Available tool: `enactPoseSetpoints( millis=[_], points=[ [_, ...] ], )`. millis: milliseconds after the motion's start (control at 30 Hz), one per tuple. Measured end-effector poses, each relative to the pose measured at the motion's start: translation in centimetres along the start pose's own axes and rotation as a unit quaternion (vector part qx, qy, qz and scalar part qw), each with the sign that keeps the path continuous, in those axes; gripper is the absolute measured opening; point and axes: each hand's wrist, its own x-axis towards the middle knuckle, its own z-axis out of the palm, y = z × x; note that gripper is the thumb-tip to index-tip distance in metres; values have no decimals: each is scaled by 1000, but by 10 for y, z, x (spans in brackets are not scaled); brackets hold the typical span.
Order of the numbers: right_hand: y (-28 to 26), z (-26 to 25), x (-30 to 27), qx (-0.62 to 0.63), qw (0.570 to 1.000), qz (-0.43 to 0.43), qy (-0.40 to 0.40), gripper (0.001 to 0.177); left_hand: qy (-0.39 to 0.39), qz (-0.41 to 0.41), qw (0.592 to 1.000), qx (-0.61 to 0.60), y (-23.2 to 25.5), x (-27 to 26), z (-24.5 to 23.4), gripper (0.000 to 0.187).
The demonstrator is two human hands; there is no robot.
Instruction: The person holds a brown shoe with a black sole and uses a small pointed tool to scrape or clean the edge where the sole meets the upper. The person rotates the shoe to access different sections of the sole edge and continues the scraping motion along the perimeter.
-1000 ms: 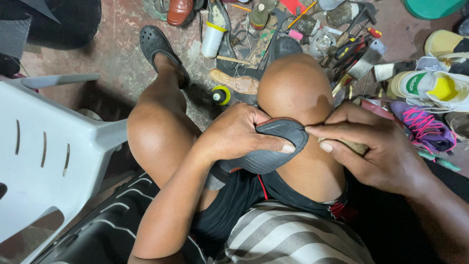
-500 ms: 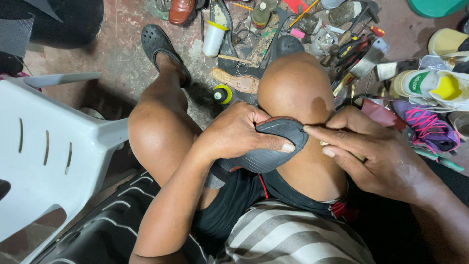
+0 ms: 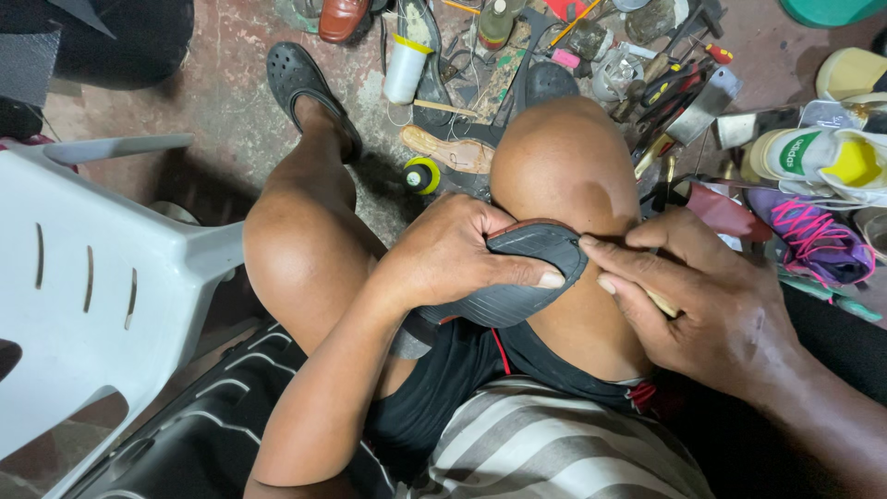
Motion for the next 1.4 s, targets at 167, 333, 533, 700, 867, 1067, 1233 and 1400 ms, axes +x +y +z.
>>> enactPoseSetpoints(
  millis=[167, 333, 533, 700, 867, 1067, 1233, 1400],
  points=[
    [3, 1, 1, -27, 999, -24, 5, 35, -4, -4, 1000, -8, -1, 1, -1, 39],
    [7, 1, 8, -33, 998, -45, 6, 35, -8, -24, 1000, -8, -1, 4, -2, 39],
    [8, -4, 16, -55, 997, -57, -20, 37, -5, -7, 1000, -20, -4, 6, -2, 39],
    [9, -6, 20, -55, 995, -76, -22, 37, -6, -11, 1000, -12, -6, 6, -1, 39],
    [11, -5, 24, -49, 995, -84, -25, 37, -4, 0, 1000, -21, -6, 7, -2, 39],
    [11, -6, 26, -35, 995, -80, -40, 37, 0, 1, 1000, -20, -7, 5, -1, 39],
    [10, -6, 29, -38, 995, -85, -44, 37, -3, 7, 1000, -24, -7, 5, -1, 39],
    [9, -8, 34, -37, 993, -103, -42, 38, -4, 13, 999, -33, -9, 6, -1, 40]
  ],
)
